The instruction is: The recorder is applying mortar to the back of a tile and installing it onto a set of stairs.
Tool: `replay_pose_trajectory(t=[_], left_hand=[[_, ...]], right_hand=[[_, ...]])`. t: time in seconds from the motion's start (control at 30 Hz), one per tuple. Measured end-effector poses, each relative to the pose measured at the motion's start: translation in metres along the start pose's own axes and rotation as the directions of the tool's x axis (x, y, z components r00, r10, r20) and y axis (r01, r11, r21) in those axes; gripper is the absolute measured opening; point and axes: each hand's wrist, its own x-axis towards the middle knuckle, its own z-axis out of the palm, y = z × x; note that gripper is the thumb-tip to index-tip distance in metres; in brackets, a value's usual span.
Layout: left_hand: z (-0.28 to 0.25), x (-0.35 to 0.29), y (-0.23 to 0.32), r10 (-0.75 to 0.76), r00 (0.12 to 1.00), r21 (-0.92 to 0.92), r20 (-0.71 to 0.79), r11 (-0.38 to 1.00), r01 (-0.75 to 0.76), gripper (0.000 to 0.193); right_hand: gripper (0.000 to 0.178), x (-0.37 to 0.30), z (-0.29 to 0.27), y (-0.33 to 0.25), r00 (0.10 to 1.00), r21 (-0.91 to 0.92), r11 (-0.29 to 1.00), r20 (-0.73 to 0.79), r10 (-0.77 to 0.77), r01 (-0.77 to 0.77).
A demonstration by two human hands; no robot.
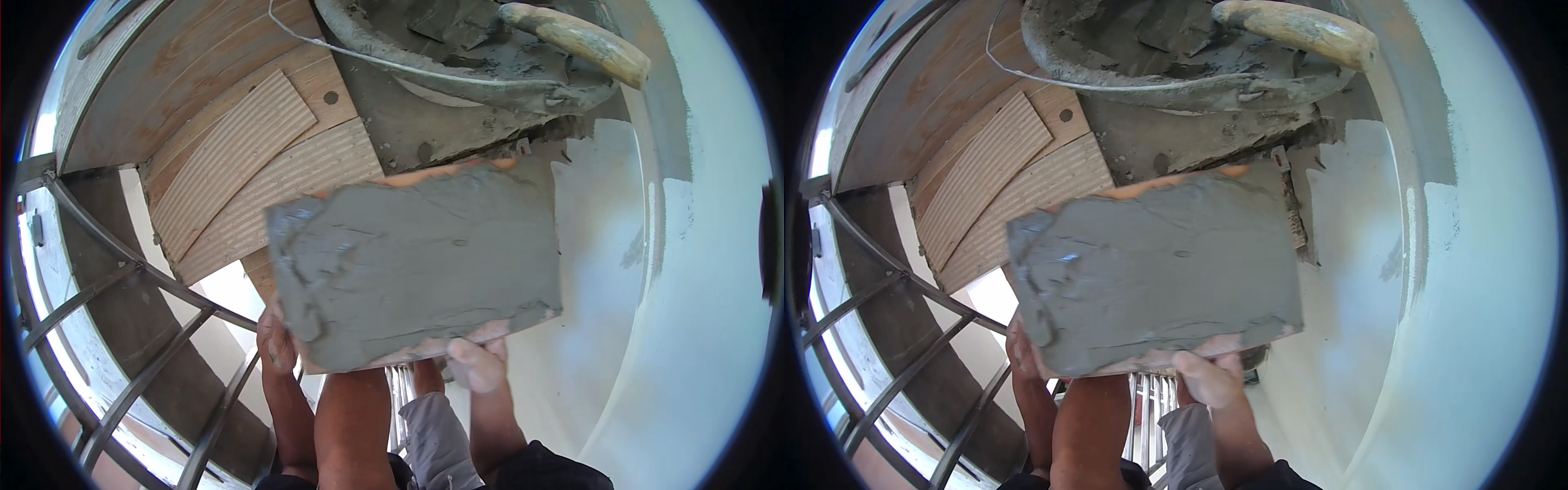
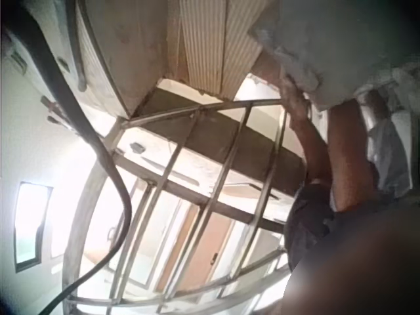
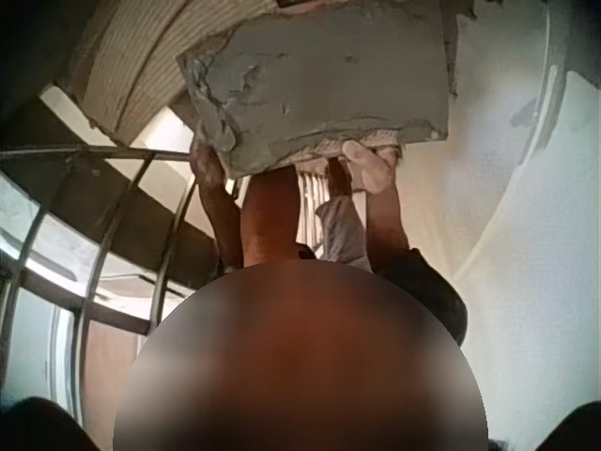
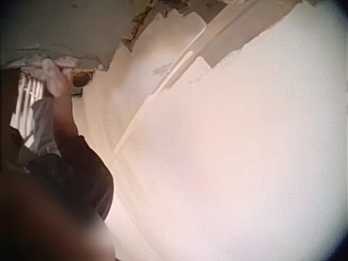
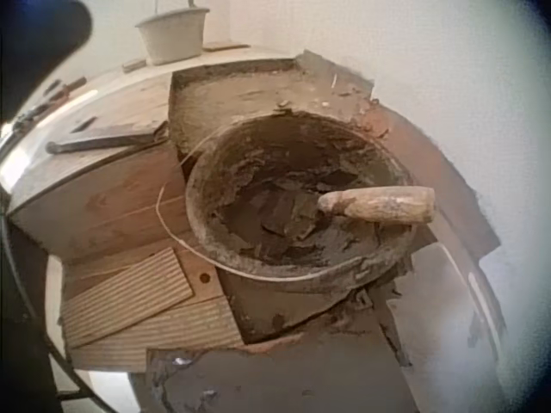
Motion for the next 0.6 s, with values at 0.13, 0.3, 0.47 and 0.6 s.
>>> replay_pose_trajectory(t=[0.13,0.3,0.47,0.6], left_hand=[[0.045,0.018,-0.005,-0.106,0.908,-0.014,0.405,0.992,0.122,0.075],[0.076,0.037,-0.016,-0.238,0.824,0.108,0.514,0.971,0.213,0.059],[0.105,0.063,-0.032,-0.392,0.718,0.280,0.575,0.919,0.277,0.037],[0.109,0.082,-0.058,-0.401,0.744,0.219,0.535,0.916,0.336,0.020]], right_hand=[[0.068,0.002,-0.033,-0.049,0.995,-0.081,0.997,-0.095,-0.020,0.012],[0.080,0.010,-0.074,-0.085,0.995,-0.230,0.973,-0.088,-0.044,0.022],[0.080,0.036,-0.095,-0.116,0.990,-0.298,0.955,-0.130,-0.055,0.014],[0.065,0.069,-0.104,-0.130,0.978,-0.352,0.927,-0.198,0.061,-0.129]])
